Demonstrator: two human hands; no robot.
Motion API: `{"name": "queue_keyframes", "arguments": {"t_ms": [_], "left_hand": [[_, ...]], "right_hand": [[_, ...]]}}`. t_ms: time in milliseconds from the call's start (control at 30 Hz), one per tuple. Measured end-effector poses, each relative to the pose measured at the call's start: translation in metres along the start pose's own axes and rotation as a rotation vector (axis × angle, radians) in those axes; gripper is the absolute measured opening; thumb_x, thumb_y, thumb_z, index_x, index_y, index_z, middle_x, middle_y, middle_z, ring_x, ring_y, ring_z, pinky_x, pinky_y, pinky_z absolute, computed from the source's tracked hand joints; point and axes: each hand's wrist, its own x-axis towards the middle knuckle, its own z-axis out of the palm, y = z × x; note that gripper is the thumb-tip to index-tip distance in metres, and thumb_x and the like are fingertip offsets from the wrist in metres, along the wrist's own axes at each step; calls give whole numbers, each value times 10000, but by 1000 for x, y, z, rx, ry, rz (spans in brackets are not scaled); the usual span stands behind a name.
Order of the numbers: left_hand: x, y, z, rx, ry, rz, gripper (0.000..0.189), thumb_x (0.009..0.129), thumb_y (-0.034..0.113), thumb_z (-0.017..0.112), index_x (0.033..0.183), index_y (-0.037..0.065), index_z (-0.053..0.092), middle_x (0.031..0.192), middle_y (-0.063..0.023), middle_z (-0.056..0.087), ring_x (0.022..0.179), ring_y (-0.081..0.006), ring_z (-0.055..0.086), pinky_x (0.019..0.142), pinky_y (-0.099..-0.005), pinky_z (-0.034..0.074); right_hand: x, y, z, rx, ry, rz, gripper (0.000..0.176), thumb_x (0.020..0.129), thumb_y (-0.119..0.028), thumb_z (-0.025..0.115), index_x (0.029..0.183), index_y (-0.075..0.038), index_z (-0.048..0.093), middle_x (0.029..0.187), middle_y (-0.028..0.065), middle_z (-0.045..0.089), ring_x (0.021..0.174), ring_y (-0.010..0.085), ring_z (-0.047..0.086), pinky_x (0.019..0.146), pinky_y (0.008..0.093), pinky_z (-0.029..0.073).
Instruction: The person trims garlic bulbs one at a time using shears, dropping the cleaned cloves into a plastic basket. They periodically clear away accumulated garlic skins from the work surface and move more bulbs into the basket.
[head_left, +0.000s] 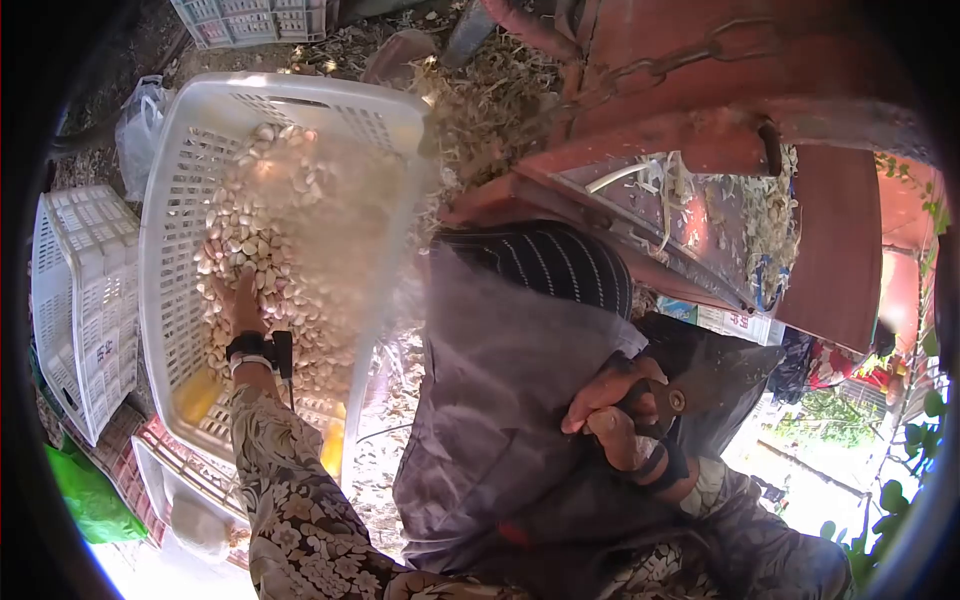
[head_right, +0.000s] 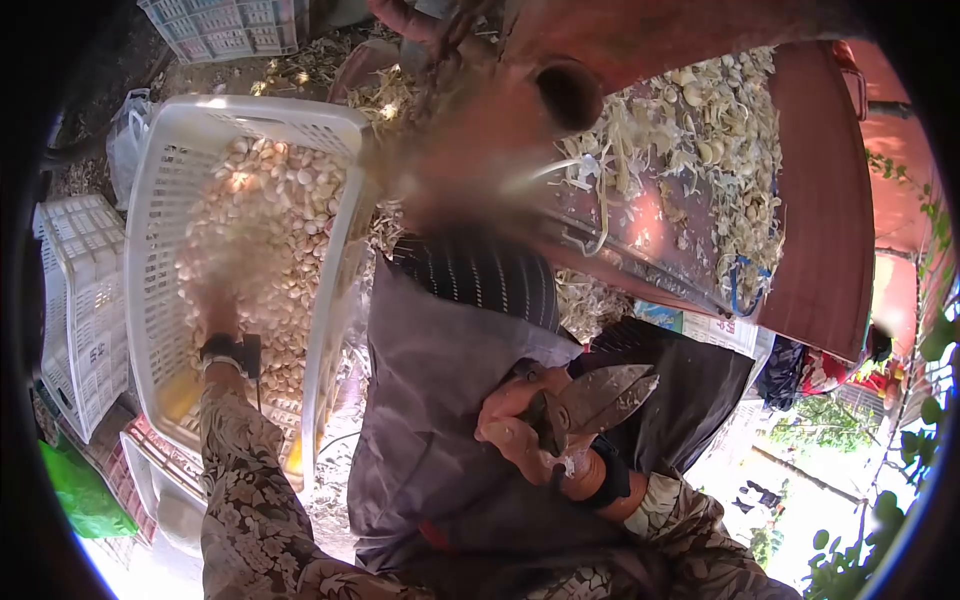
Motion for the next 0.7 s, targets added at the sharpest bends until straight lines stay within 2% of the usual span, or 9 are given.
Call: {"name": "queue_keyframes", "arguments": {"t_ms": [33,100,167,200,233,367,433,600,700], "left_hand": [[-11,35,5,167,36,-42,824,789,174,683,1489,267,257,1504,-298,126,1392,-428,204,1054,-487,309],[-65,134,40,765,254,313,769,789,103,631,1469,267,312,1487,-329,103,1373,-488,197,1050,-500,327],[-104,196,69,655,-21,400,554,803,37,560,1328,205,507,1469,-238,250,1237,-382,454,940,-453,454],[-111,197,88,542,-202,250,501,746,-36,574,1209,153,610,1425,-149,395,1206,-298,477,1006,-412,399],[-116,173,102,657,-226,544,479,756,-23,581,1200,154,609,1365,-140,449,1091,-283,566,908,-393,474],[-119,134,131,363,-388,196,229,823,96,567,1043,71,625,1070,-154,601,919,-284,612,760,-392,487],[-105,104,128,730,-367,546,229,908,151,512,1074,25,609,919,-104,649,823,-229,607,720,-349,491],[-95,72,83,255,-354,276,103,882,86,560,925,29,635,881,-35,647,791,-141,590,712,-296,474],[-128,117,52,-173,-331,63,44,879,72,598,903,72,636,912,-8,652,832,-121,596,766,-273,468]], "right_hand": [[-1,-3,-1,3,-30,28,231,868,-201,610,807,20,585,694,142,640,622,222,650,575,299,530],[6,-18,-2,-91,-73,59,215,851,-188,647,827,21,603,732,160,654,647,249,663,599,310,542],[10,-17,-7,-222,-172,122,166,796,-220,697,762,-73,627,702,62,651,624,206,629,567,313,490],[11,-16,-7,-252,-187,121,160,785,-240,705,755,-97,638,695,36,649,617,197,622,557,313,477],[11,-15,-8,-282,-202,120,155,774,-260,714,749,-121,648,687,10,648,609,188,614,547,313,464],[5,-4,-6,-192,-145,22,222,795,-346,692,801,-125,671,681,5,635,595,186,617,533,296,458],[6,-3,-6,-87,-153,37,243,801,-362,697,805,-121,672,675,5,626,582,169,615,516,285,450],[15,-4,-12,88,-300,117,287,805,-350,721,809,-69,658,653,6,610,530,115,596,447,257,427],[17,-1,-9,-9,-294,18,307,808,-346,719,819,-47,652,634,6,604,496,97,582,420,238,423]]}}
